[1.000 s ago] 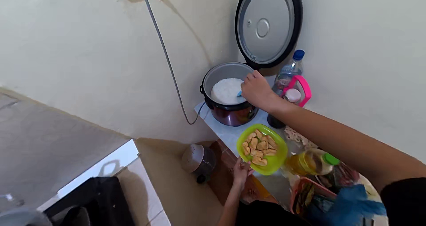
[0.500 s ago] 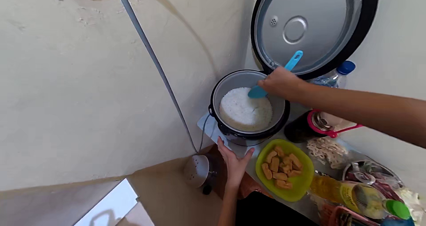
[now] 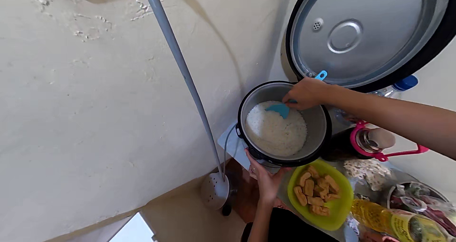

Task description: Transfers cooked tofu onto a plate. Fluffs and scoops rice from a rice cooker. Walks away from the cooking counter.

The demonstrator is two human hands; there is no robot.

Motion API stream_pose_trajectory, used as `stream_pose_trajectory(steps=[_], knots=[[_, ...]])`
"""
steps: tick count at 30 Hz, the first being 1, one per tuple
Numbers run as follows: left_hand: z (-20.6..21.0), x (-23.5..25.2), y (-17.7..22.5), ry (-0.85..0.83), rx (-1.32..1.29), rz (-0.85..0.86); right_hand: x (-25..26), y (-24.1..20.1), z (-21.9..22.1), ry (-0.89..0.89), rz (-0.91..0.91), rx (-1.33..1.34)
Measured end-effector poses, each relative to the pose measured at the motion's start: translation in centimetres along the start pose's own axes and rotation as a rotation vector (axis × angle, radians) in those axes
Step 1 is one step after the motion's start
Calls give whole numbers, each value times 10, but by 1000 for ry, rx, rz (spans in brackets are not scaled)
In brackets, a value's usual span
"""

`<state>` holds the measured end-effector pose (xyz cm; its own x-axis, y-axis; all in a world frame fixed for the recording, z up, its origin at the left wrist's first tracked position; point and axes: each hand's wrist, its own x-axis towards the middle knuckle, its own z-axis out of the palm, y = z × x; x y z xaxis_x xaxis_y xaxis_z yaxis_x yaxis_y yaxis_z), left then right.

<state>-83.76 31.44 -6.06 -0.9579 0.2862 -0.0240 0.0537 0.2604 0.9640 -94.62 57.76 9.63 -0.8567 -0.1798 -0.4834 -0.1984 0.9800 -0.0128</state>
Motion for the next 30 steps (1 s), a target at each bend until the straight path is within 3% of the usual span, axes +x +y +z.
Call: stream_pose_trajectory(steps=[8,14,20,24,27,30], knots=[[1,0,0,-16,-23,-25,-16,-22,21,-41,-39,148],[0,-1,0,-19,-14,-26,-40,-49,11,-13,-77,15],[0,-2,0,9,-20,13,-50,-36,-29,147,150,-263],[1,-1,0,13,-32,11,-32,-41,0,30,225,-329],[1,-1,-1,-8,-18,-3,-31,-42,0,-47,355,-154],[2,0,-3,-24,-9,-1,-32,-40,-2,-117,322,-81]])
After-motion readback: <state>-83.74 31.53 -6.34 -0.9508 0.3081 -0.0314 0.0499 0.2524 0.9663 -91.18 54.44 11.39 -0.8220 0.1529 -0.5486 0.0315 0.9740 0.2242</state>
